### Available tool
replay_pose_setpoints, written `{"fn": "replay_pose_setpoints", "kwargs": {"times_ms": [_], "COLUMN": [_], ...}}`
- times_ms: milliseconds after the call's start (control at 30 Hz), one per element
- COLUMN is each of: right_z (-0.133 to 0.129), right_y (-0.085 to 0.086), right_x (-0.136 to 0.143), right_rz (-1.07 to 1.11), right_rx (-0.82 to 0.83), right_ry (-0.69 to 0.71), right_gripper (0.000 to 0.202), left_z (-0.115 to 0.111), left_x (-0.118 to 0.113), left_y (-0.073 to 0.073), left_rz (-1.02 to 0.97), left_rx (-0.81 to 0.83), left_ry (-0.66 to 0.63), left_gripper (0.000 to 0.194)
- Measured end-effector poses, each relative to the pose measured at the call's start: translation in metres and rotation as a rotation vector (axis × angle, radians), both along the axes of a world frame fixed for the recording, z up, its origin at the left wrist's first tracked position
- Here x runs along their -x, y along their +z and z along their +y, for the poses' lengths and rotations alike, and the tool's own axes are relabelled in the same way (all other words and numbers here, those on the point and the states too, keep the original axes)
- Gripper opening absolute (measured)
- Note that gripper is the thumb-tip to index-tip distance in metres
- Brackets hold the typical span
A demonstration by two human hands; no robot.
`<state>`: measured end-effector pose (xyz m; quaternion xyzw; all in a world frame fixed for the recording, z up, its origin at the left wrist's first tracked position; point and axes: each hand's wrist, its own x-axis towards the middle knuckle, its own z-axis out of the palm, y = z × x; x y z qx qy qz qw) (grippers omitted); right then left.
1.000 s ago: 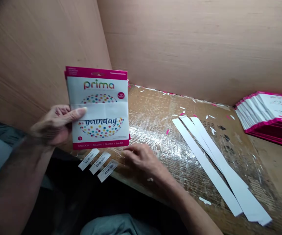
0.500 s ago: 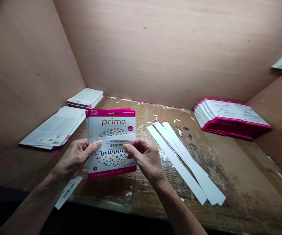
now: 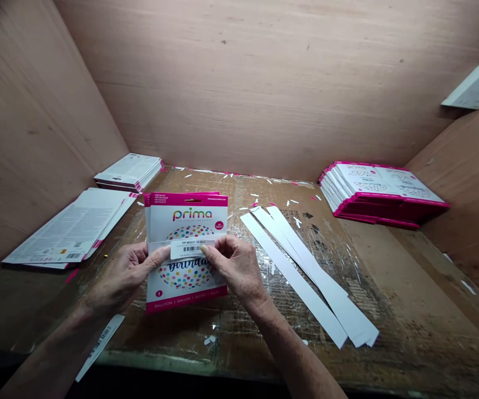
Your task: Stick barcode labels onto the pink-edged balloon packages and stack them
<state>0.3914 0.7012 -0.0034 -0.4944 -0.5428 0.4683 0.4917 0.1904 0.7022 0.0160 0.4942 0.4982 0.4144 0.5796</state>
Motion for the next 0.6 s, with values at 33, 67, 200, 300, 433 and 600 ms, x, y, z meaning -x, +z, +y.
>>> {"fn": "replay_pose_setpoints", "kwargs": {"times_ms": [33, 67, 200, 300, 433, 600], "right_z": [0.001, 0.001, 0.000, 0.000, 0.005, 0.010], "right_y": [0.000, 0.000, 0.003, 0.002, -0.008, -0.010], "right_x": [0.001, 0.003, 0.007, 0.008, 0.009, -0.001], "right_rz": [-0.036, -0.093, -0.467, -0.505, 0.014, 0.138], "right_rx": [-0.014, -0.028, -0.077, -0.158, -0.042, 0.006], "right_ry": [-0.014, -0.040, -0.195, -0.349, -0.122, -0.178], "right_gripper": [0.035, 0.035, 0.032, 0.037, 0.059, 0.058], "left_z": [0.000, 0.000, 0.001, 0.002, 0.002, 0.004], "left_x": [0.000, 0.000, -0.003, -0.005, -0.009, -0.025], "left_y": [0.000, 0.001, 0.000, -0.001, 0.002, 0.004], "left_rz": [0.012, 0.033, 0.118, 0.128, 0.047, -0.110], "left_rx": [-0.005, -0.007, -0.018, -0.058, 0.003, 0.107], "left_ry": [0.001, 0.007, 0.039, 0.057, -0.029, -0.105], "left_gripper": [0.028, 0.028, 0.030, 0.030, 0.032, 0.037]}}
